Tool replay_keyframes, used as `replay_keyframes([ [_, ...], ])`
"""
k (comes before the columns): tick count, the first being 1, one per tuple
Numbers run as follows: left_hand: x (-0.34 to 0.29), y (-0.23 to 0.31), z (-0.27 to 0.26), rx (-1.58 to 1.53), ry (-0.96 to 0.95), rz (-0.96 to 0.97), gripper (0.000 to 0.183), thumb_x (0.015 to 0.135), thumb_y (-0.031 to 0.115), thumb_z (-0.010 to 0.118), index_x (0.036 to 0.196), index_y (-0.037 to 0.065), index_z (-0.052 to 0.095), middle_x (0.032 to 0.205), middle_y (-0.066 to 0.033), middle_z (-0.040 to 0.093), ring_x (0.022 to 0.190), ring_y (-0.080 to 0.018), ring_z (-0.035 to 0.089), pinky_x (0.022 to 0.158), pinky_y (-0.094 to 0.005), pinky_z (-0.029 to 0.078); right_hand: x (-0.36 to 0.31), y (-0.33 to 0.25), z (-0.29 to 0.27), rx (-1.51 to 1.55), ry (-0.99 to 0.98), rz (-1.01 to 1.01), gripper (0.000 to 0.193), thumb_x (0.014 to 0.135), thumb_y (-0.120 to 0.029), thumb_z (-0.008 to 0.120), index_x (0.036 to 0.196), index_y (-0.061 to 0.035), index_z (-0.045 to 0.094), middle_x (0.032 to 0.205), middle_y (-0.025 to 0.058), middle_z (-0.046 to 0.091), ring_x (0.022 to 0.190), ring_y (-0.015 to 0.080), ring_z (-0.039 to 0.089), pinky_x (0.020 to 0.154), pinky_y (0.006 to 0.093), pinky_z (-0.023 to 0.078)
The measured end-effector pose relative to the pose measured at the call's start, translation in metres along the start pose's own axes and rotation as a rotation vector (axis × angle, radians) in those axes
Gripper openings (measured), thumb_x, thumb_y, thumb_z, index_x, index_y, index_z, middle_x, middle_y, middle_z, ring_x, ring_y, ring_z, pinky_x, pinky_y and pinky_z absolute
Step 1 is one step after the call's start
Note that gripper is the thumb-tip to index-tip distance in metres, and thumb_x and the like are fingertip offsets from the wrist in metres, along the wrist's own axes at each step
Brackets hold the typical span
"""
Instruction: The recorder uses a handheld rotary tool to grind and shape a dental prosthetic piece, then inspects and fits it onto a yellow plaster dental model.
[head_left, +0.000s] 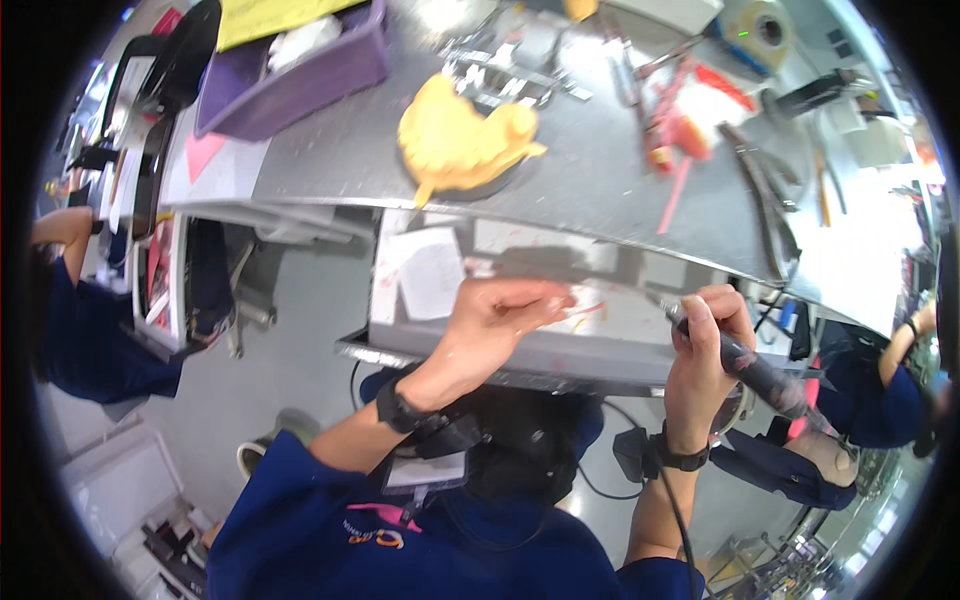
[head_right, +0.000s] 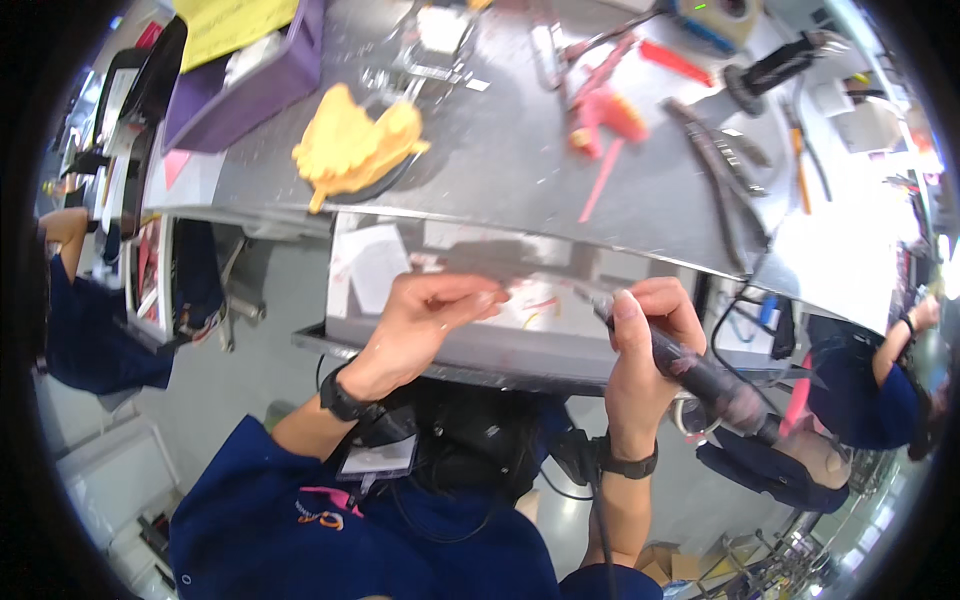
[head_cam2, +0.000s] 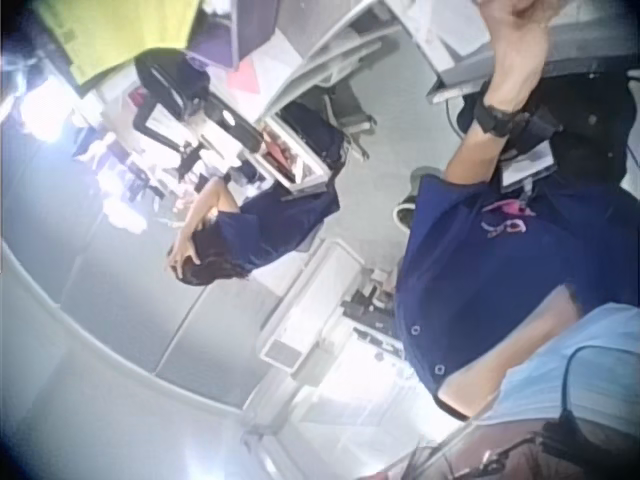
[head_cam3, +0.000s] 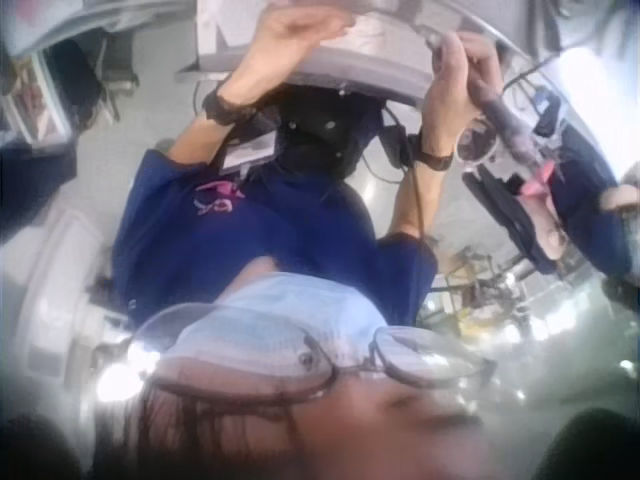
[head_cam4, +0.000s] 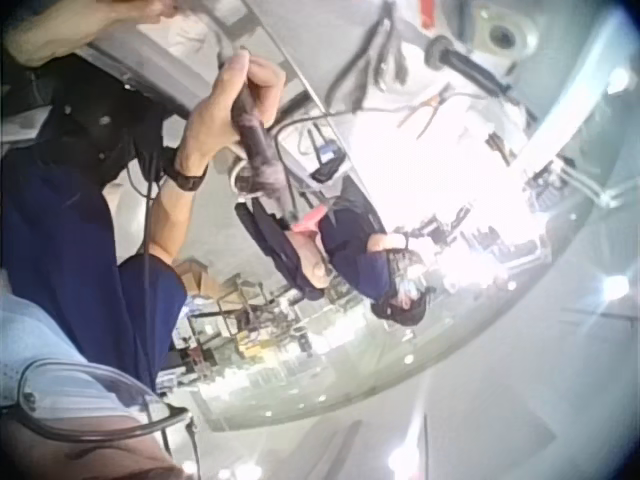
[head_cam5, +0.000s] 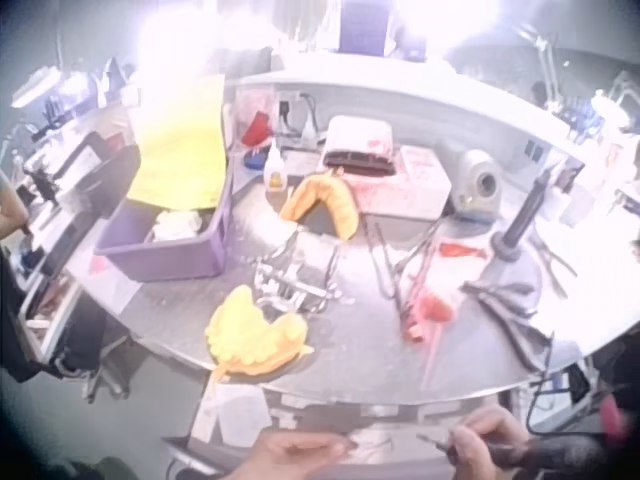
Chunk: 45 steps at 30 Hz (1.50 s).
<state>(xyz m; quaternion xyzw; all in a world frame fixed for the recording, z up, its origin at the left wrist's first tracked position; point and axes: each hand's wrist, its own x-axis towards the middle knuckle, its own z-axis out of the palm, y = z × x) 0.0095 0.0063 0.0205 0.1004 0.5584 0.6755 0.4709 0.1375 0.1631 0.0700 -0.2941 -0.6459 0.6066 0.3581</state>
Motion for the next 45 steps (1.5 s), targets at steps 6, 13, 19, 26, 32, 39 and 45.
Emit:
replay_keyframes([
  [6,-0.016,0.012,-0.008,0.060,0.005,0.110,0.015,0.089,0.001,0.061,0.101,-0.005,0.066,0.094,-0.0121,0.069,0.089,-0.0165,0.066,0.080,-0.0274,0.054,0.034,-0.048,-0.023,-0.321,-0.035,0.102,0.024,0.079,-0.010,0.070,0.096,-0.0033,0.053,0.069,-0.0051,0.047,0.060,0.0029,0.043,0.052,0.0193,0.032],
  [13,-0.020,0.055,0.002,0.184,-0.059,0.245,0.013,0.089,0.003,0.061,0.100,-0.003,0.065,0.088,-0.0092,0.069,0.084,-0.0142,0.066,0.076,-0.0254,0.052,0.081,-0.046,-0.009,-0.577,-0.153,-0.011,0.037,0.075,-0.011,0.070,0.105,0.0041,0.055,0.054,-0.0001,0.052,0.048,0.0063,0.043,0.045,0.0246,0.034],
  [19,-0.022,0.077,0.004,0.007,-0.081,0.248,0.011,0.090,0.005,0.061,0.097,-0.003,0.065,0.084,-0.0091,0.069,0.082,-0.0134,0.066,0.076,-0.0261,0.052,0.066,-0.063,0.016,-0.888,0.106,-0.422,0.017,0.078,-0.007,0.071,0.091,-0.0002,0.062,0.069,0.0063,0.055,0.055,0.0124,0.050,0.050,0.0262,0.038],
  [26,-0.043,0.082,-0.009,0.067,-0.102,0.286,0.030,0.090,0.004,0.061,0.119,0.002,0.053,0.098,-0.0091,0.068,0.088,-0.0116,0.065,0.077,-0.0271,0.051,0.009,-0.074,0.067,-0.418,-0.568,-0.413,0.018,0.072,0.004,0.071,0.089,-0.0019,0.067,0.081,0.0088,0.063,0.065,0.0166,0.061,0.057,0.0274,0.047],
  [32,-0.068,0.122,-0.044,1.006,-0.060,0.181,0.035,0.078,0.005,0.072,0.111,0.002,0.058,0.093,-0.0115,0.068,0.086,-0.0184,0.064,0.070,-0.0249,0.050,0.008,-0.071,0.077,-0.471,-0.446,-0.455,0.009,0.076,0.005,0.067,0.083,-0.0005,0.066,0.075,0.0086,0.062,0.062,0.0166,0.059,0.057,0.0263,0.047],
  [39,-0.017,0.144,-0.057,1.088,0.263,1.133,0.051,0.061,0.012,0.085,0.107,0.004,0.065,0.100,-0.0127,0.067,0.099,-0.0274,0.062,0.083,-0.0332,0.050,0.031,-0.078,0.097,-0.263,-0.411,-0.245,0.006,0.081,0.004,0.065,0.087,0.0039,0.064,0.077,0.0069,0.065,0.069,0.0102,0.059,0.068,0.0225,0.048],
  [45,0.005,0.156,-0.069,0.959,-0.029,1.226,0.060,0.058,0.019,0.088,0.109,0.002,0.063,0.104,-0.0120,0.067,0.098,-0.0288,0.062,0.083,-0.0351,0.050,0.059,-0.092,0.109,-0.137,-0.475,-0.267,0.009,0.079,0.007,0.065,0.088,0.0045,0.065,0.087,0.0069,0.066,0.081,0.0104,0.059,0.074,0.0229,0.046],
])
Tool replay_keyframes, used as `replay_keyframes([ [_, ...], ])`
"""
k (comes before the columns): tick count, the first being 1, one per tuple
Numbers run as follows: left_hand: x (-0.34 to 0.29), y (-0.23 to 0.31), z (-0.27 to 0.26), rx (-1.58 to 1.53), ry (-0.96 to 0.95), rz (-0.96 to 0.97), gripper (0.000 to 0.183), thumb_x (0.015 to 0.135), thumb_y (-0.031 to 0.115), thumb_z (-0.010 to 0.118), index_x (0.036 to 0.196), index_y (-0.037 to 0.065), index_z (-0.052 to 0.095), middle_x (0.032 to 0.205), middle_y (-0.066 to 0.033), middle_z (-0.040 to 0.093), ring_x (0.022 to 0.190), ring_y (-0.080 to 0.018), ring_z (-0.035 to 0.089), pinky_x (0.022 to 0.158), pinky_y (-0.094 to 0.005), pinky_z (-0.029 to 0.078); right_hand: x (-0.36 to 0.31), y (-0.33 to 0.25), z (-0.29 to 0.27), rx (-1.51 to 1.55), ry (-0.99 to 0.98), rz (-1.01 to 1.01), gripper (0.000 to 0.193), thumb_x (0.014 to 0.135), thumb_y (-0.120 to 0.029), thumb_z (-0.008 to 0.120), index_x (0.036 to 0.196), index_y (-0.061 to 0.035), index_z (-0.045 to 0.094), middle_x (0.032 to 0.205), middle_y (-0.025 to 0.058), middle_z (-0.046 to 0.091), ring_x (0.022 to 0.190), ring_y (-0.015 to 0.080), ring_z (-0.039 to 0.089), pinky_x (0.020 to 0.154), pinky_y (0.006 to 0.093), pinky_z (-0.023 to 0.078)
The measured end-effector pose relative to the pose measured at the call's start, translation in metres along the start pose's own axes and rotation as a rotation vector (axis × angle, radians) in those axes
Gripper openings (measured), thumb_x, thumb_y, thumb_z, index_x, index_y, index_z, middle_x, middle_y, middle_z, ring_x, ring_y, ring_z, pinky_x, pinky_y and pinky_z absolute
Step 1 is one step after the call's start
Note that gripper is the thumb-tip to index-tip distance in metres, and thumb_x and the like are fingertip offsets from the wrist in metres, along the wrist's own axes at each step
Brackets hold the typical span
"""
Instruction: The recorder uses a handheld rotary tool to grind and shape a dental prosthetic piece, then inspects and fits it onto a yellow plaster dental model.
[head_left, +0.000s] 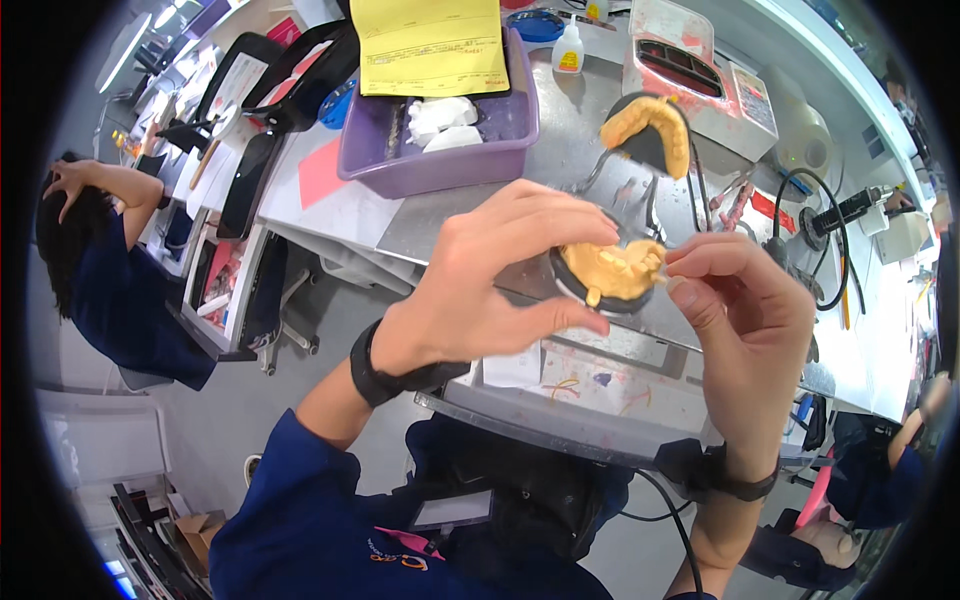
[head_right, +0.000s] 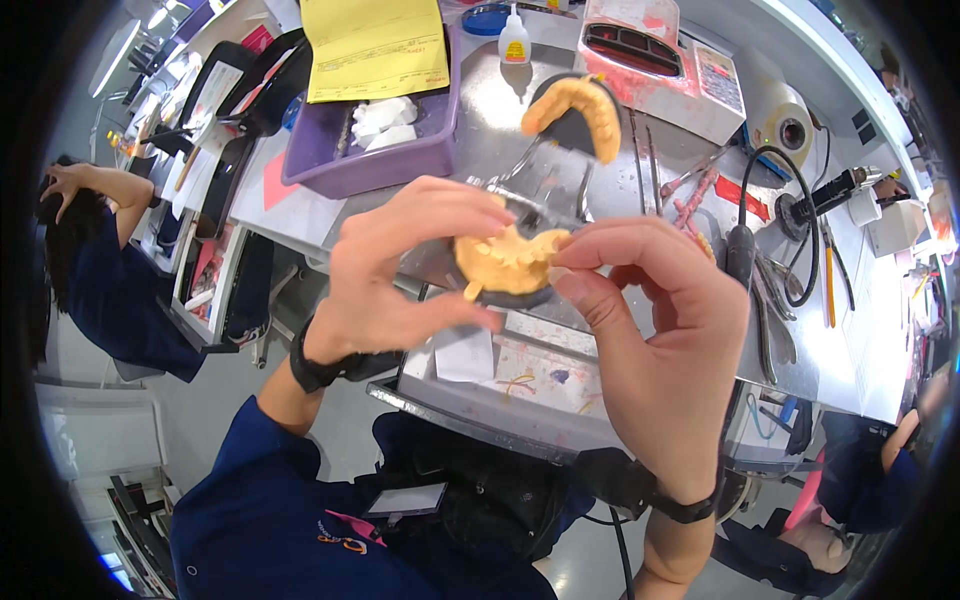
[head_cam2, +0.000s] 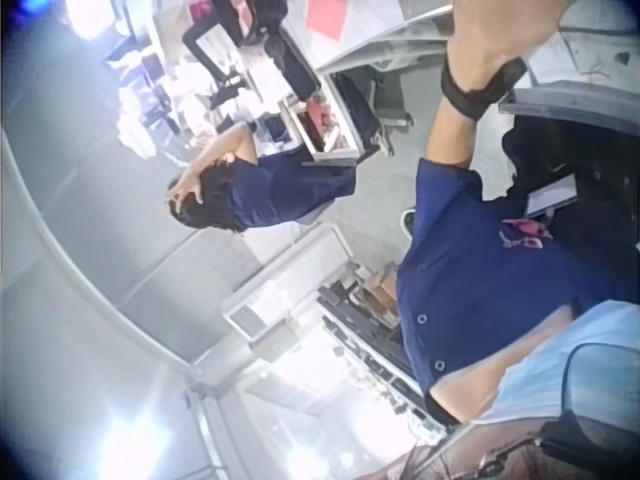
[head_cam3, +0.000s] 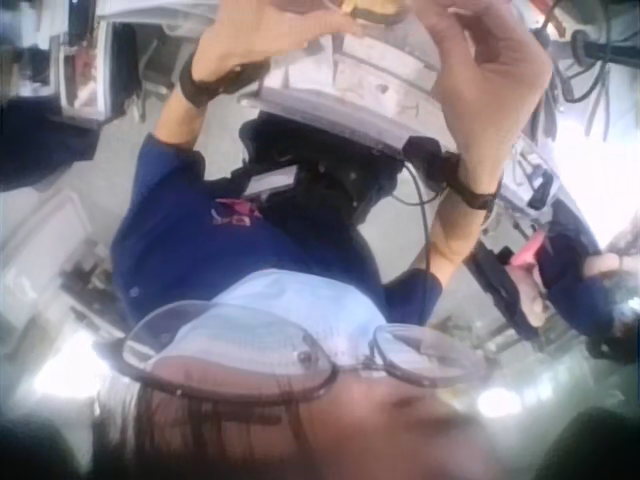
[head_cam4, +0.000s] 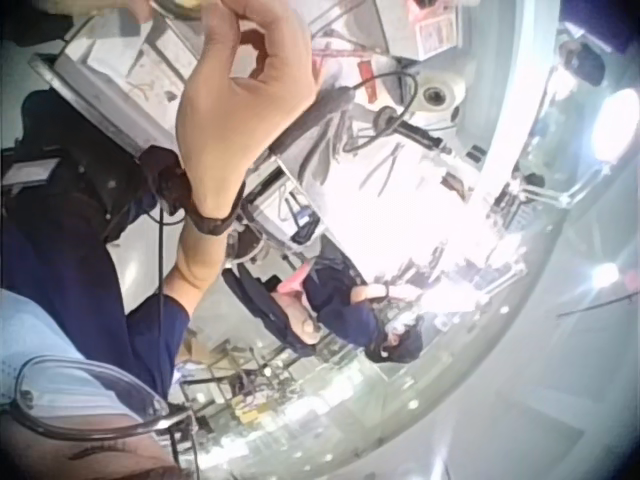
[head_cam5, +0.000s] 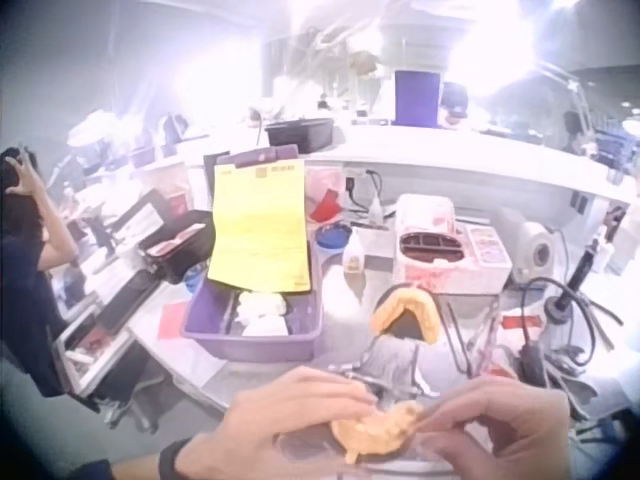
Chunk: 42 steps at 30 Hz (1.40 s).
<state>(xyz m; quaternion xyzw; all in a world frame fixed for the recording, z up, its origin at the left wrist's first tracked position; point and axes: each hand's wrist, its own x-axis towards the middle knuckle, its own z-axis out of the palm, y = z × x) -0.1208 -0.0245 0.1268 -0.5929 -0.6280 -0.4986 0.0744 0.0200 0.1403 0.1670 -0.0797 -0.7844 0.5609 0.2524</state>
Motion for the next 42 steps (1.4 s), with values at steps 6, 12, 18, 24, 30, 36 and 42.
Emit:
replay_keyframes([
  [6,0.002,0.013,-0.002,-0.051,-0.025,-0.112,0.062,0.061,0.026,0.087,0.111,-0.001,0.063,0.104,-0.0117,0.067,0.093,-0.0282,0.063,0.078,-0.0343,0.050,0.024,-0.009,-0.002,0.152,-0.139,0.024,0.016,0.079,0.000,0.070,0.091,0.0032,0.059,0.088,0.0063,0.061,0.081,0.0137,0.060,0.075,0.0237,0.045],
  [12,0.005,0.011,-0.003,-0.031,-0.002,-0.068,0.067,0.062,0.032,0.084,0.114,-0.003,0.062,0.106,-0.0147,0.067,0.092,-0.0294,0.063,0.081,-0.0372,0.049,0.030,-0.016,0.002,0.124,-0.156,0.066,0.017,0.079,-0.002,0.070,0.091,0.0017,0.059,0.084,0.0040,0.059,0.078,0.0122,0.060,0.072,0.0229,0.045],
  [18,0.010,0.012,-0.001,-0.015,0.019,-0.100,0.068,0.066,0.035,0.081,0.117,-0.004,0.061,0.102,-0.0156,0.068,0.087,-0.0282,0.063,0.077,-0.0351,0.050,0.035,-0.019,0.003,-0.047,-0.119,-0.019,0.017,0.078,-0.003,0.071,0.089,0.0009,0.059,0.083,0.0025,0.058,0.075,0.0092,0.057,0.069,0.0212,0.042],
  [24,0.014,0.013,-0.002,0.007,-0.005,-0.121,0.069,0.068,0.038,0.079,0.119,-0.003,0.060,0.098,-0.0144,0.068,0.083,-0.0257,0.063,0.073,-0.0324,0.049,0.036,-0.016,0.003,-0.006,-0.108,-0.007,0.016,0.079,-0.004,0.071,0.089,0.0008,0.059,0.083,0.0025,0.058,0.076,0.0093,0.056,0.069,0.0216,0.041],
  [30,0.014,0.012,-0.001,0.019,0.006,-0.125,0.069,0.068,0.040,0.079,0.119,-0.002,0.060,0.098,-0.0136,0.068,0.082,-0.0233,0.062,0.070,-0.0300,0.049,0.028,-0.006,0.007,-0.126,-0.035,-0.218,0.017,0.082,-0.002,0.069,0.093,0.0021,0.057,0.085,0.0054,0.060,0.077,0.0111,0.058,0.070,0.0220,0.043],
  [36,0.015,0.011,-0.001,0.005,0.008,-0.129,0.069,0.068,0.040,0.080,0.119,-0.002,0.061,0.097,-0.0133,0.068,0.081,-0.0224,0.062,0.068,-0.0293,0.049,0.023,-0.003,0.005,-0.089,-0.059,-0.202,0.021,0.084,-0.002,0.067,0.100,0.0028,0.055,0.091,0.0086,0.061,0.083,0.0133,0.061,0.073,0.0227,0.044],
  [42,0.015,0.012,-0.002,0.005,0.005,-0.134,0.069,0.067,0.040,0.080,0.118,-0.003,0.061,0.097,-0.0132,0.069,0.081,-0.0228,0.063,0.069,-0.0295,0.049,0.020,-0.005,0.009,0.120,-0.018,-0.042,0.019,0.088,-0.005,0.063,0.102,0.0031,0.055,0.095,0.0104,0.063,0.092,0.0171,0.063,0.078,0.0240,0.046],
])
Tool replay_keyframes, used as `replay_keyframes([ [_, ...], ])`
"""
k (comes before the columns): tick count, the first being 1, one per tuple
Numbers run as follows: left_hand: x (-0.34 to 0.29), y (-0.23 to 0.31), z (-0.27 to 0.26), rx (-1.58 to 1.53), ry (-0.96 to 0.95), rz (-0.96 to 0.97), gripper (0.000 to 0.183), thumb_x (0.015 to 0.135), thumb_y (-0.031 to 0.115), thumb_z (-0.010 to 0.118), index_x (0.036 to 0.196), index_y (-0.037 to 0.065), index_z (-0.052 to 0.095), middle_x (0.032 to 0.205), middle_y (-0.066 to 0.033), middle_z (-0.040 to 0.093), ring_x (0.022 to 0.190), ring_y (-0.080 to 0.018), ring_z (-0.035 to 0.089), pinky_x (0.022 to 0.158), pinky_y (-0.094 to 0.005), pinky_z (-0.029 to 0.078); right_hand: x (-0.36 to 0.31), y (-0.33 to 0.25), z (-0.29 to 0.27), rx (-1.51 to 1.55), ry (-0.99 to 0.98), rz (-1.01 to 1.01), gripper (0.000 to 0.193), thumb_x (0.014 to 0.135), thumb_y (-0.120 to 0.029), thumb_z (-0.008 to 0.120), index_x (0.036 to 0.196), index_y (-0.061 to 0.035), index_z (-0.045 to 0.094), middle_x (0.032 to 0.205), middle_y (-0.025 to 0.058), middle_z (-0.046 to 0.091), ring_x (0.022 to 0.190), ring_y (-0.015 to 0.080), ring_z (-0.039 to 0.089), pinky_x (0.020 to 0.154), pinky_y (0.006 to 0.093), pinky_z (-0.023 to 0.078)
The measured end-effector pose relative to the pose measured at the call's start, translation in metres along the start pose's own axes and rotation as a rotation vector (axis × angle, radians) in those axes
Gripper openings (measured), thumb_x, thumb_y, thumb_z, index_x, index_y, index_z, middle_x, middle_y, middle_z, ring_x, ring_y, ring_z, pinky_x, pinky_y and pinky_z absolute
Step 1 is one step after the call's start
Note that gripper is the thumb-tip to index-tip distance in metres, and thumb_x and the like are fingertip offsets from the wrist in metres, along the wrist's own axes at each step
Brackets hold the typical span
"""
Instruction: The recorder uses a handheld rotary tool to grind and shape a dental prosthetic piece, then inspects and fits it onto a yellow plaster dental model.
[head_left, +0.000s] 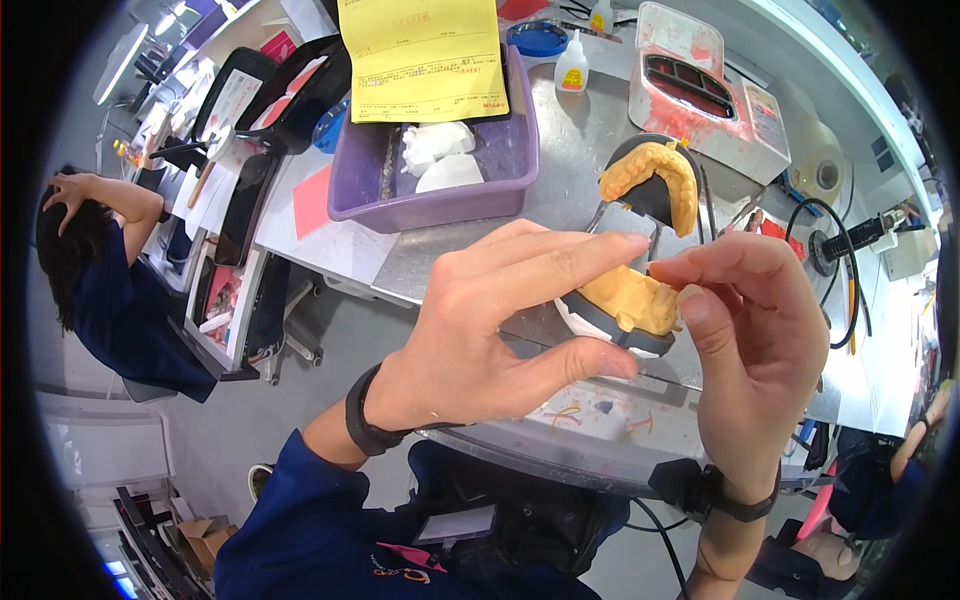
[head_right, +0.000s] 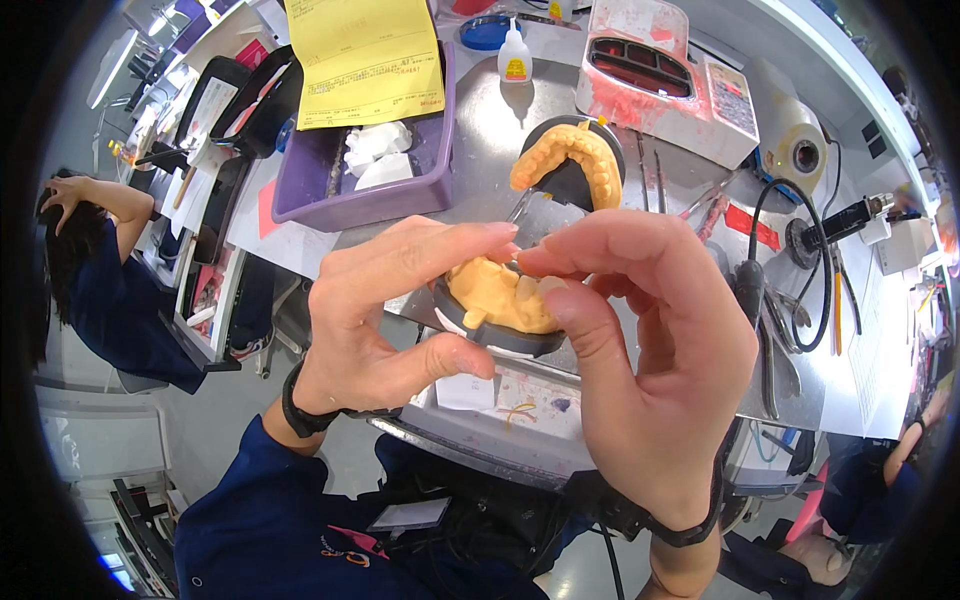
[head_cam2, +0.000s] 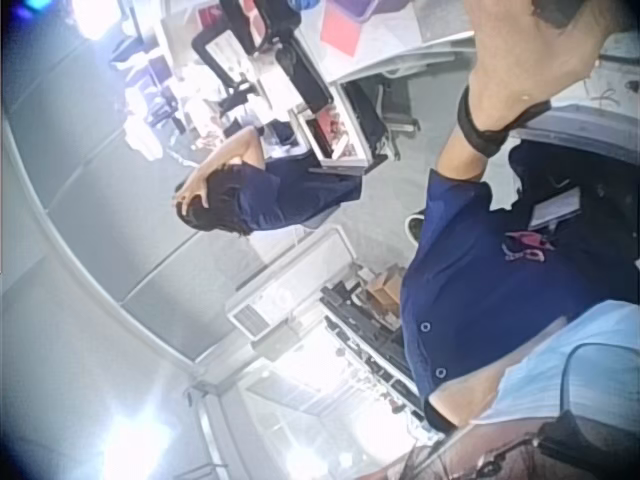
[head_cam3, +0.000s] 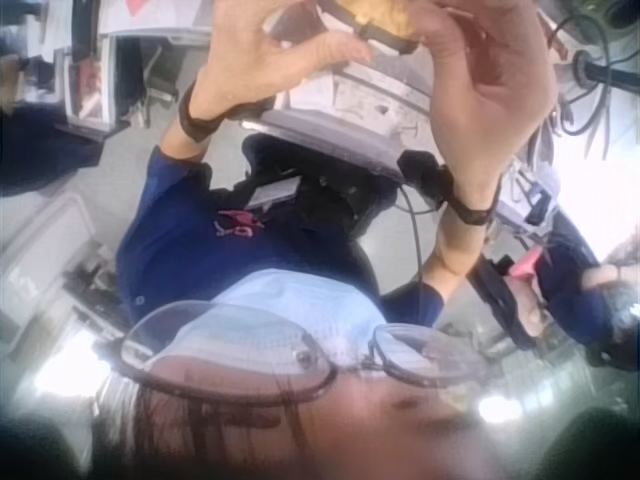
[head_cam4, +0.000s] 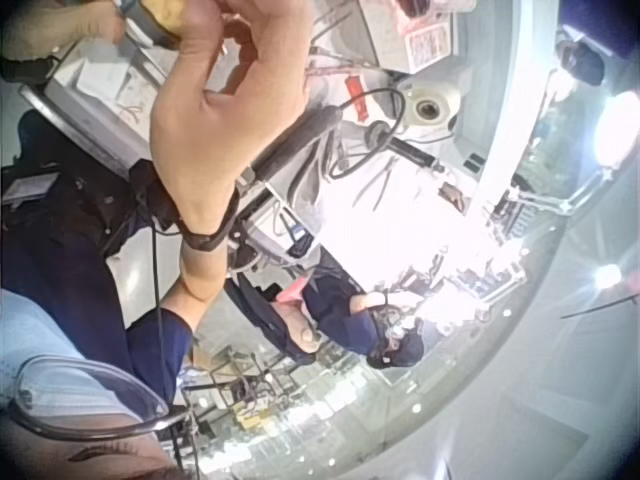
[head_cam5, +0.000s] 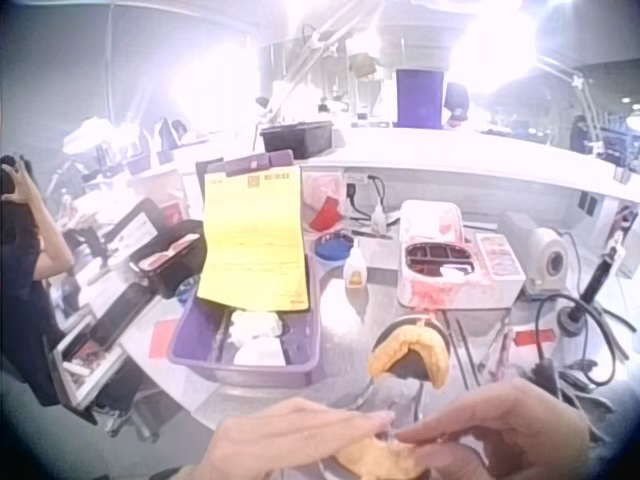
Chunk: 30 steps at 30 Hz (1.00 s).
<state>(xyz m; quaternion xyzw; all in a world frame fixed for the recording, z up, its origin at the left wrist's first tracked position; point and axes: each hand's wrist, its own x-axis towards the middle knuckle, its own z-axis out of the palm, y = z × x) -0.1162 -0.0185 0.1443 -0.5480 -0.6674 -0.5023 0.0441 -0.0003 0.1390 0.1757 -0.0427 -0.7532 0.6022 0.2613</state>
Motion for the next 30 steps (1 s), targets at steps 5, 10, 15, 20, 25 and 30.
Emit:
replay_keyframes([
  [5,-0.001,0.000,-0.001,-0.004,0.000,0.010,0.070,0.065,0.038,0.082,0.116,-0.004,0.061,0.100,-0.0151,0.068,0.087,-0.0256,0.065,0.074,-0.0317,0.050,-0.005,0.003,-0.011,-0.104,-0.035,-0.027,0.034,0.084,-0.015,0.070,0.109,0.0039,0.056,0.106,0.0130,0.064,0.101,0.0187,0.060,0.082,0.0270,0.044],
  [10,-0.006,0.001,-0.004,-0.024,-0.030,0.004,0.069,0.062,0.032,0.085,0.115,-0.005,0.061,0.103,-0.0165,0.068,0.092,-0.0282,0.065,0.080,-0.0339,0.050,-0.018,0.010,-0.010,-0.279,-0.148,-0.051,0.054,0.072,-0.026,0.080,0.113,0.0040,0.059,0.113,0.0137,0.063,0.104,0.0187,0.057,0.084,0.0294,0.043],
  [15,-0.006,0.012,-0.005,-0.093,-0.040,-0.056,0.059,0.064,0.016,0.082,0.114,-0.005,0.061,0.108,-0.0184,0.066,0.101,-0.0323,0.062,0.090,-0.0378,0.047,-0.024,0.017,-0.001,-0.327,-0.064,-0.120,0.051,0.062,-0.016,0.083,0.106,0.0012,0.063,0.108,0.0133,0.064,0.097,0.0219,0.061,0.081,0.0304,0.047],
  [20,-0.001,0.022,-0.009,-0.210,-0.006,-0.055,0.041,0.064,-0.002,0.068,0.105,-0.004,0.064,0.103,-0.0185,0.066,0.104,-0.0361,0.061,0.093,-0.0435,0.045,-0.027,0.018,0.003,-0.303,-0.026,-0.160,0.049,0.057,-0.006,0.083,0.104,-0.0015,0.066,0.105,0.0130,0.065,0.094,0.0256,0.064,0.079,0.0324,0.051],
  [25,-0.003,0.024,0.000,-0.233,-0.011,-0.092,0.029,0.065,-0.004,0.069,0.094,-0.003,0.066,0.095,-0.0154,0.066,0.098,-0.0320,0.063,0.090,-0.0414,0.048,-0.030,0.022,0.003,-0.357,-0.038,-0.217,0.047,0.059,-0.007,0.082,0.104,-0.0018,0.066,0.105,0.0129,0.065,0.095,0.0271,0.063,0.079,0.0338,0.052],
  [30,-0.006,0.025,0.001,-0.214,-0.022,-0.108,0.024,0.065,-0.007,0.068,0.088,-0.003,0.065,0.091,-0.0136,0.066,0.093,-0.0296,0.064,0.086,-0.0396,0.050,-0.033,0.022,0.004,-0.372,-0.048,-0.248,0.046,0.061,-0.008,0.081,0.104,-0.0023,0.066,0.105,0.0125,0.065,0.095,0.0284,0.063,0.079,0.0347,0.052],
])
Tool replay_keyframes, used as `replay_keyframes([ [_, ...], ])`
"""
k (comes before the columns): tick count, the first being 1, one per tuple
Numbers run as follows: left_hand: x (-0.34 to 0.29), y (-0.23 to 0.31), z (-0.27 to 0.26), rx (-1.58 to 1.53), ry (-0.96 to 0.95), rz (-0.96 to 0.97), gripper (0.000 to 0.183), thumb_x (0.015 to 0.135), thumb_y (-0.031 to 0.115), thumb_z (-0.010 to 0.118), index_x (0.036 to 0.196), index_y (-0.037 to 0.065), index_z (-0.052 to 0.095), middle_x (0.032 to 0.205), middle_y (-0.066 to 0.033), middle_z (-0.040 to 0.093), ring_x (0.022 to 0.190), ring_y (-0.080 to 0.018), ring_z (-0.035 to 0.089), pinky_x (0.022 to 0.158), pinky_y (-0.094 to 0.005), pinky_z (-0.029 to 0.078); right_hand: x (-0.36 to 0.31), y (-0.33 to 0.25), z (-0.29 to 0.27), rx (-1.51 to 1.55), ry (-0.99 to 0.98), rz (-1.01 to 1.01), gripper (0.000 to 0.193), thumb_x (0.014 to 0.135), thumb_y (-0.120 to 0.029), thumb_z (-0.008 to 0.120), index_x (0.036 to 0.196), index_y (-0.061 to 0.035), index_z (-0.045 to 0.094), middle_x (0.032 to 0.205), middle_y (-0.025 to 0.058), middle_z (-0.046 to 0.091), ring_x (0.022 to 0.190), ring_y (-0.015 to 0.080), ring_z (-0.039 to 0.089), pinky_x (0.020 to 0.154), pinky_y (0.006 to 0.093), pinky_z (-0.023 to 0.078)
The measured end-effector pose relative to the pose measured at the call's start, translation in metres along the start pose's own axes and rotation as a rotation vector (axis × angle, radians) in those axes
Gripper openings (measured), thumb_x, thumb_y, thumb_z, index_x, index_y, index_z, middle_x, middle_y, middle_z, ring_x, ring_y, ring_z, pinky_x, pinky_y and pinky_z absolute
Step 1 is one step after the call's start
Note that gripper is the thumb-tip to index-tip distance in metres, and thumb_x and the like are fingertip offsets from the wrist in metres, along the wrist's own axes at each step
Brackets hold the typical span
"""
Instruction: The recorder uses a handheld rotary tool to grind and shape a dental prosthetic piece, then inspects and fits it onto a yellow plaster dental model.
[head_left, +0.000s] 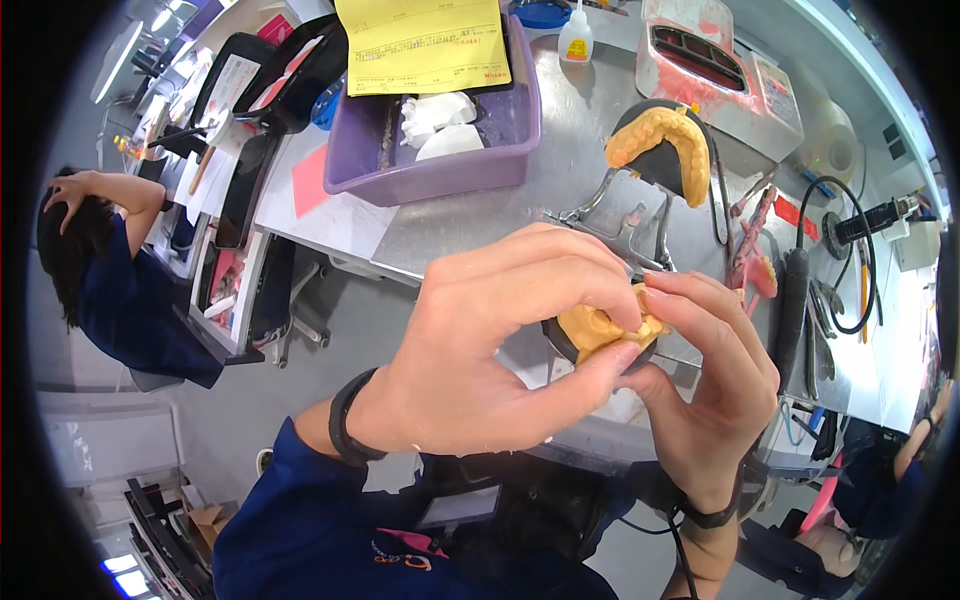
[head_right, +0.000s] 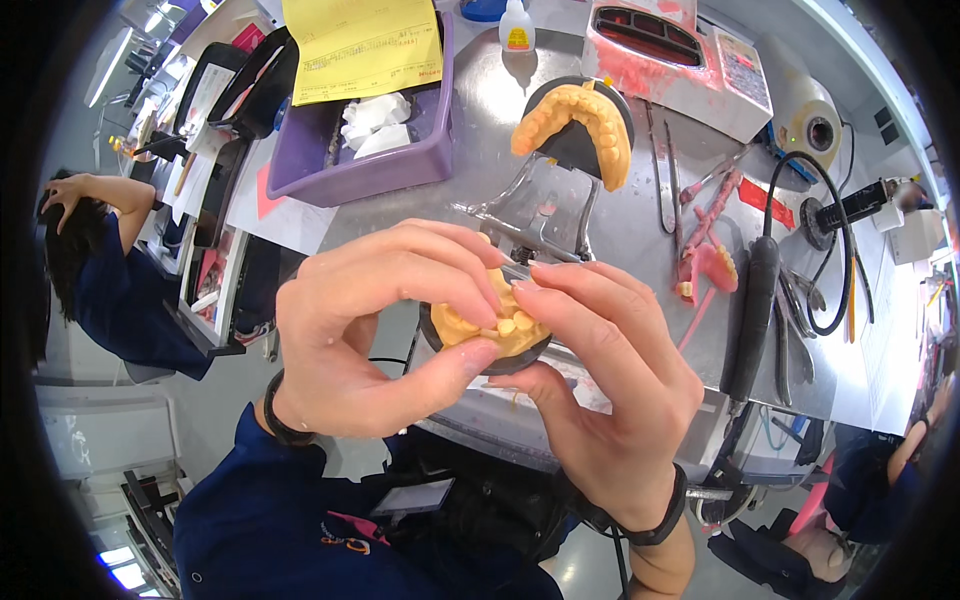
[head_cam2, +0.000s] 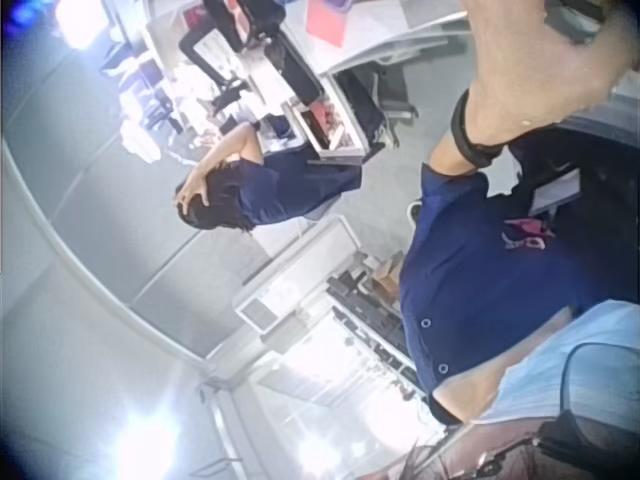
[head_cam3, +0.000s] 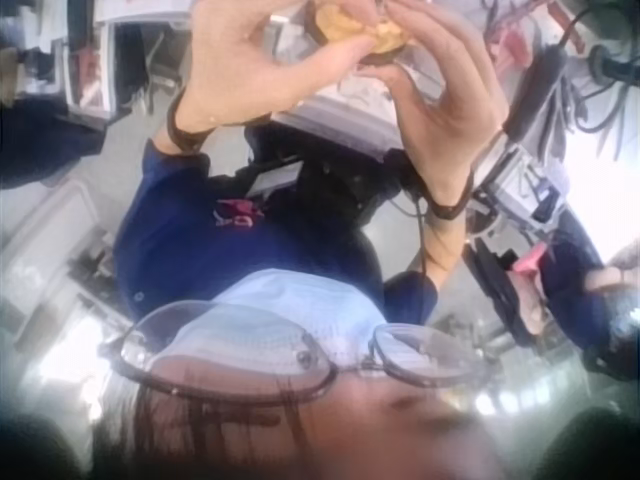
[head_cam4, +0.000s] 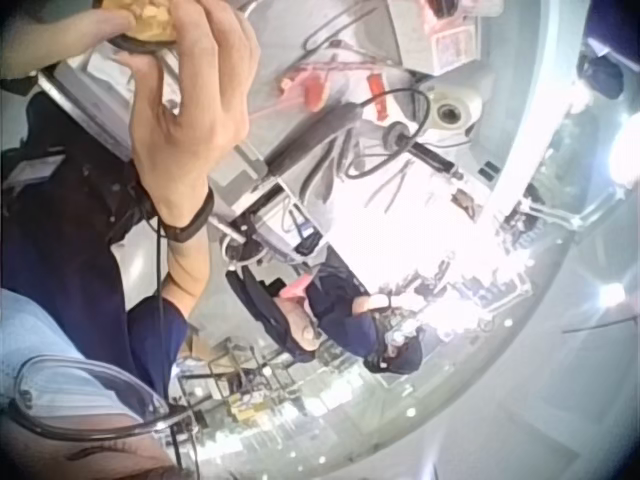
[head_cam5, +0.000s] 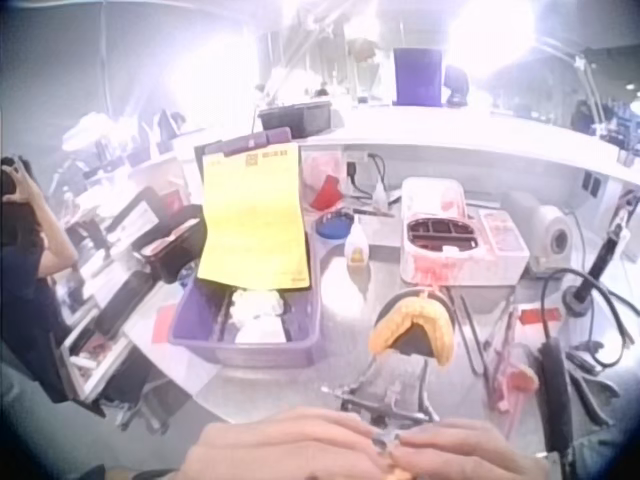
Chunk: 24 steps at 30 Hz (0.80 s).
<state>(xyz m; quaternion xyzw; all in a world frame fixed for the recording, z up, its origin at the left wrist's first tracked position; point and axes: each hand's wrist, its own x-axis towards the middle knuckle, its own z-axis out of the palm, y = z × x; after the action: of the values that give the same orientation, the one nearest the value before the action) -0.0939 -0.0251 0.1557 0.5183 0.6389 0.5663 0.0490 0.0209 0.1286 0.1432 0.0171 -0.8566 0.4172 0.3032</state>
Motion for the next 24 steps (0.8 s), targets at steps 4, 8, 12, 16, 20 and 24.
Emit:
replay_keyframes([
  [4,-0.002,-0.004,0.005,-0.027,-0.021,-0.022,0.023,0.066,-0.008,0.069,0.087,-0.001,0.064,0.090,-0.0125,0.066,0.093,-0.0294,0.064,0.087,-0.0407,0.049,-0.005,0.006,0.001,-0.009,0.005,-0.012,0.045,0.061,-0.007,0.080,0.103,-0.0029,0.067,0.105,0.0124,0.065,0.096,0.0295,0.062,0.080,0.0355,0.052],
  [8,-0.014,-0.015,0.011,-0.035,-0.022,0.048,0.023,0.067,-0.009,0.070,0.087,0.001,0.064,0.092,-0.0108,0.064,0.095,-0.0302,0.064,0.091,-0.0444,0.048,-0.013,0.012,0.005,-0.052,0.000,-0.028,0.042,0.062,-0.005,0.079,0.103,-0.0033,0.067,0.106,0.0125,0.065,0.097,0.0301,0.062,0.081,0.0357,0.052],
  [12,-0.026,-0.030,0.022,0.041,0.005,0.109,0.024,0.068,-0.008,0.072,0.088,0.002,0.064,0.093,-0.0099,0.064,0.098,-0.0315,0.064,0.093,-0.0472,0.047,-0.019,0.018,0.008,-0.133,-0.009,-0.057,0.040,0.065,-0.002,0.078,0.103,-0.0017,0.066,0.108,0.0133,0.064,0.099,0.0304,0.062,0.081,0.0356,0.052],
  [16,-0.030,-0.037,0.028,0.015,0.076,0.143,0.026,0.067,-0.006,0.074,0.089,0.003,0.065,0.095,-0.0090,0.064,0.098,-0.0317,0.064,0.095,-0.0511,0.045,-0.019,0.006,-0.008,-0.261,0.002,0.063,0.045,0.064,0.000,0.079,0.107,-0.0007,0.063,0.109,0.0146,0.064,0.100,0.0290,0.062,0.078,0.0336,0.053],
  [20,-0.037,-0.045,0.030,0.103,0.129,0.263,0.027,0.066,-0.006,0.074,0.090,0.004,0.068,0.097,-0.0079,0.064,0.097,-0.0312,0.064,0.097,-0.0522,0.044,-0.034,0.018,-0.058,-0.270,0.268,0.440,0.041,0.077,0.002,0.070,0.116,0.0008,0.057,0.101,0.0066,0.061,0.078,0.0082,0.052,0.069,0.0189,0.042],
  [24,-0.033,-0.034,0.027,0.155,0.130,0.303,0.028,0.065,-0.006,0.074,0.091,0.005,0.069,0.096,-0.0064,0.065,0.094,-0.0305,0.064,0.097,-0.0514,0.044,-0.041,0.033,-0.107,-0.384,0.194,0.721,0.026,0.085,-0.011,0.069,0.106,-0.0002,0.057,0.084,0.0005,0.054,0.062,0.0033,0.042,0.055,0.0181,0.031],
])
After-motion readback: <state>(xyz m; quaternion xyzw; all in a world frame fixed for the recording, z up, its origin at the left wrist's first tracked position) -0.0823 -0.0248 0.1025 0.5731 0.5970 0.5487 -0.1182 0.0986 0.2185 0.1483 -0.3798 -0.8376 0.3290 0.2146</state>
